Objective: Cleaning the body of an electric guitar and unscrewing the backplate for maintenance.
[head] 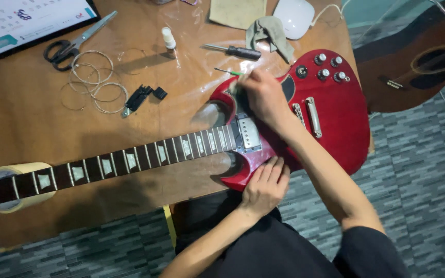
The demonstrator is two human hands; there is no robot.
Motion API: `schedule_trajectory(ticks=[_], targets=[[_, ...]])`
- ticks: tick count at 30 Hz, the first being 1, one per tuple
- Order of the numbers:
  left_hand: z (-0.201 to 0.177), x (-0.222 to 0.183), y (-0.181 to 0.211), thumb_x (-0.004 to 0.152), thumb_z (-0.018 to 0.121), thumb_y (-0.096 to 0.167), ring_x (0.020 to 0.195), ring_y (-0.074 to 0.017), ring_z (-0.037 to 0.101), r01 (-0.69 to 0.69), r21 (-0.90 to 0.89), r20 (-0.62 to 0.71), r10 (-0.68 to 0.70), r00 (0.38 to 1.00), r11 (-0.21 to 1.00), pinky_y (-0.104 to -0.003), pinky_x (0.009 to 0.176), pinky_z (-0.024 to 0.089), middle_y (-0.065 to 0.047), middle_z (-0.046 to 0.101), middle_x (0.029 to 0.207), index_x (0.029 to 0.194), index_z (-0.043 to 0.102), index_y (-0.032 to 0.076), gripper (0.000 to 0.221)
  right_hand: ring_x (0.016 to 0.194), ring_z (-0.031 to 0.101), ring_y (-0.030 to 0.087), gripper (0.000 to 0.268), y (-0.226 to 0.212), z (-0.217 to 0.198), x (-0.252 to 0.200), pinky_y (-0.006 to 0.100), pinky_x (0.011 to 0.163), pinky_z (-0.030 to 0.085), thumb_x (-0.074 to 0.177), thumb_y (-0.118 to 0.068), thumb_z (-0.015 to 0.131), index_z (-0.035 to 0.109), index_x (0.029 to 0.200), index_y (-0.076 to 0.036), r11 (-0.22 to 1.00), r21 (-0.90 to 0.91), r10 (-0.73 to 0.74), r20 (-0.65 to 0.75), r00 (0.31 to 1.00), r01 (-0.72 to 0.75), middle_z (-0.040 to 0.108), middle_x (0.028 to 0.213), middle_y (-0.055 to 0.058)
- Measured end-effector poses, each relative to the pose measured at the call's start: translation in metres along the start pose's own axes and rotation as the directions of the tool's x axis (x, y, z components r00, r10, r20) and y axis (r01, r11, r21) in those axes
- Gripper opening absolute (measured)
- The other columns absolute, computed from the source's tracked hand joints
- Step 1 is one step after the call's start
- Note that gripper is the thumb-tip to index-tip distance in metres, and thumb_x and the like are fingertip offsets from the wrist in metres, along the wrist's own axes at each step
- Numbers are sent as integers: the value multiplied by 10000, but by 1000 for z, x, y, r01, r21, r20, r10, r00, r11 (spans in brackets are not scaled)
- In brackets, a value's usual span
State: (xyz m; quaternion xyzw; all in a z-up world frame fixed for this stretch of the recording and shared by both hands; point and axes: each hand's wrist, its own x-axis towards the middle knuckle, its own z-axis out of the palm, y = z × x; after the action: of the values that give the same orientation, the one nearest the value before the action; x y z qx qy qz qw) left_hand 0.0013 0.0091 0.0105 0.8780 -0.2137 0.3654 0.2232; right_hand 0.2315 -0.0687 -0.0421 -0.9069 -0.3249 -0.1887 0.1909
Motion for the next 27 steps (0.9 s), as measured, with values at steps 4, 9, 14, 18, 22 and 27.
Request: schedule_trajectory(ticks=[4, 9, 14, 18, 22, 27], targets=[[2, -2, 1, 1004, 481, 158, 1060, -242, 727, -18, 35, 7, 18, 1000, 999, -341, 940, 569, -133, 711, 1109, 1069, 686, 71, 232, 870, 666, 263, 152, 16, -41, -14, 351, 741, 564, 969, -110, 642, 734, 927, -223, 999, 8, 39, -37, 999, -38, 612, 941, 2], [10, -14, 4, 976, 521, 165, 1112, -261, 721, 4, 1, 17, -4, 1000, 1000, -347, 984, 541, -155, 714, 1163, 1084, 688, 67, 222, 751, 595, 225, 138, 73, -56, -74, 358, 679, 520, 787, -132, 666, 690, 835, -260, 849, -462, 286, -10, 958, -258, 565, 830, -23], [10, -7, 2, 964, 504, 150, 1053, -269, 733, -6, 20, 8, 6, 1000, 1000, -356, 902, 576, -147, 709, 1111, 1041, 693, 71, 218, 796, 638, 304, 102, -30, -63, -22, 394, 682, 525, 860, -97, 650, 691, 843, -188, 979, -51, 197, 2, 980, -197, 608, 829, 34], [8, -6, 0, 970, 505, 164, 1062, -258, 727, -10, 17, -28, 11, 1000, 1000, -345, 953, 561, -140, 716, 1110, 1046, 700, 83, 225, 797, 607, 202, 122, 21, -44, -29, 311, 672, 523, 905, -205, 663, 692, 841, -305, 936, -291, 201, -17, 980, -197, 581, 893, -67], [10, -7, 0, 958, 527, 153, 1017, -281, 733, -8, 10, -12, 8, 1000, 1000, -367, 874, 586, -153, 706, 1057, 1038, 690, 61, 202, 776, 638, 325, 135, -77, -72, 12, 432, 668, 538, 866, -130, 664, 686, 741, -176, 992, -70, 103, 15, 995, -102, 603, 812, 27], [6, -5, -1, 956, 544, 156, 992, -260, 729, -17, 30, -9, 17, 1000, 999, -357, 855, 592, -141, 707, 1022, 982, 706, 71, 184, 849, 651, 275, 127, -35, -37, -16, 376, 706, 530, 941, -158, 634, 673, 833, -211, 995, -3, 101, 46, 994, -101, 593, 899, 1]])
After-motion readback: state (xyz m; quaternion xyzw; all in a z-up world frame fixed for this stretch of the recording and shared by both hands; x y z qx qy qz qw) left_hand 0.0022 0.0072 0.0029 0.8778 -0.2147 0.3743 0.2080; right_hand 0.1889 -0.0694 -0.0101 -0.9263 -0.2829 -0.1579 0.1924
